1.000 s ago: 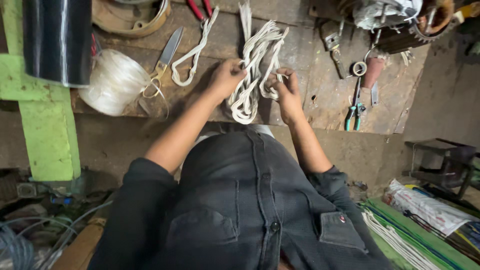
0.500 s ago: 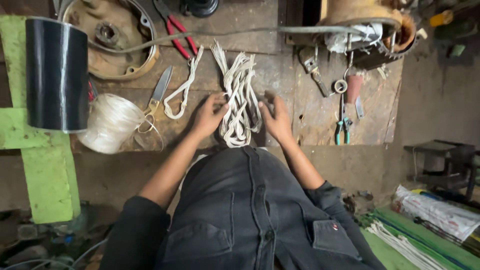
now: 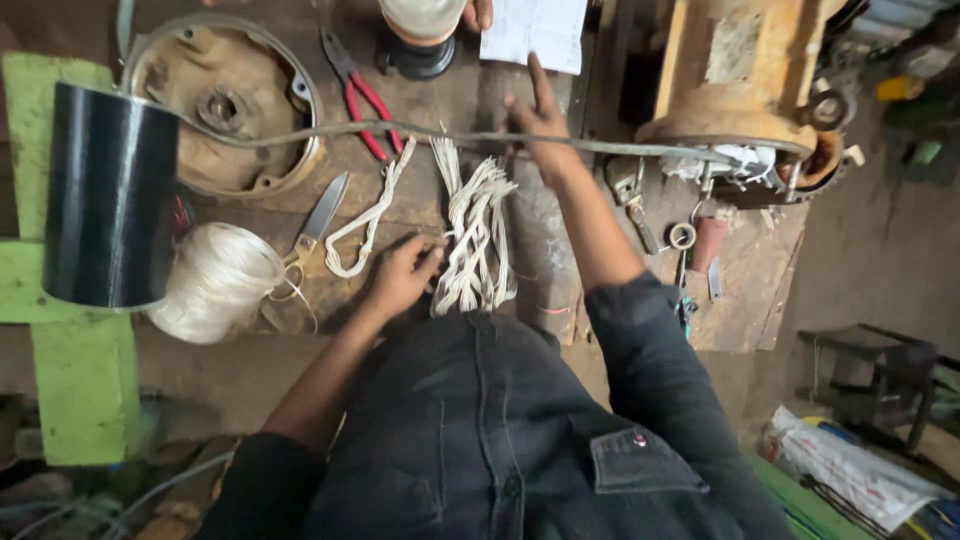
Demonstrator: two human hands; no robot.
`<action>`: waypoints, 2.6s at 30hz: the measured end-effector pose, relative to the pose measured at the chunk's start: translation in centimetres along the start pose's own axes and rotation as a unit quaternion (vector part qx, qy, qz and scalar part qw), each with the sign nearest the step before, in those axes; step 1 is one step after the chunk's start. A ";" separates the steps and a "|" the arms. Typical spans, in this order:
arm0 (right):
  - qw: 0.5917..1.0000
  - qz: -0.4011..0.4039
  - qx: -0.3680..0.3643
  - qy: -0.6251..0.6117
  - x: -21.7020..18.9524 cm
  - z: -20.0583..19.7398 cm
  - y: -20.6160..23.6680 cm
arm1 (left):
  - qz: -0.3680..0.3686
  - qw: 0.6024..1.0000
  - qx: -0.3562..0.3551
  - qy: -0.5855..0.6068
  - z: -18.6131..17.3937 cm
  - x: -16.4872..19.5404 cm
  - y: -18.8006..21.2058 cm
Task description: The person winds white insulated wire around a cylindrical metal core mounted on a wooden jig. They repeatedly pull wire from a spool, wrap it around the core, and trim excess with pliers. The person then gathers the wound wire bundles and uses a metal tool to press or align them.
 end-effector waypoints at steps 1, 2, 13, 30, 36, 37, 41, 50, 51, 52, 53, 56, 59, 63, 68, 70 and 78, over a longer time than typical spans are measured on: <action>1.000 -0.014 0.001 -0.004 -0.4 0.4 -1.0 | -0.011 1.000 -0.003 -0.006 0.0 -0.2 -0.1; 1.000 -0.029 0.004 -0.009 -0.4 0.6 -1.4 | -0.020 1.000 -0.007 -0.012 0.0 -0.4 -0.3; 0.836 -0.332 0.198 0.391 1.6 0.8 17.7 | 0.147 0.978 0.061 -0.134 1.1 -0.1 0.1; 0.989 0.134 0.016 -0.065 13.9 -0.1 21.6 | -0.006 0.995 -0.046 -0.083 5.3 0.6 2.3; 0.997 0.033 0.069 -0.012 13.7 -2.7 21.2 | 0.136 0.933 0.138 -0.304 -1.1 5.9 4.8; 0.998 0.004 0.058 0.006 13.0 -3.4 21.7 | 0.116 0.941 0.119 -0.295 -1.7 6.3 5.2; 0.946 -0.201 0.100 0.235 8.8 -5.4 25.3 | 0.042 0.971 0.071 -0.224 -0.7 7.6 6.8; 0.964 0.148 0.008 -0.220 11.3 -9.3 26.6 | 0.199 0.974 -0.018 -0.111 10.3 12.0 9.3; 0.984 0.118 0.013 -0.130 11.5 -11.1 26.4 | 0.274 0.935 0.081 -0.208 9.5 12.3 9.7; 0.995 0.086 0.020 -0.039 11.7 -12.9 26.3 | 0.344 0.872 0.175 -0.300 8.9 12.4 10.3; 0.997 0.051 0.029 0.051 11.9 -14.3 26.1 | 0.345 0.814 0.239 -0.402 8.5 11.9 10.5; 0.937 -0.062 0.042 0.341 12.4 -17.9 27.2 | 0.199 0.844 0.218 -0.448 7.2 8.7 10.4; 0.983 -0.013 0.000 0.184 13.3 -18.5 26.7 | 0.070 0.925 0.164 -0.335 6.4 5.9 10.3; 0.934 -0.121 0.075 0.329 12.6 -18.6 26.4 | 0.124 0.933 0.161 -0.296 3.7 5.2 11.8; 0.855 -0.331 0.120 0.380 11.3 -17.9 29.3 | 0.190 0.880 0.236 -0.367 1.0 4.3 13.8; 0.844 -0.326 0.111 0.410 11.7 -17.7 30.5 | 0.260 0.839 0.272 -0.393 0.9 4.0 14.4; 0.862 -0.313 0.087 0.389 14.6 -16.5 33.7 | 0.226 0.782 0.276 -0.511 4.6 -2.0 15.8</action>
Point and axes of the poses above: each hand's wrist, its own y-axis away from the middle knuckle, its own z-axis out of the palm, x = y × z, the point moved 4 cm from there along -y, towards the middle knuckle, and after that the axes turned 7 degrees about x, right-handed, at the moved point
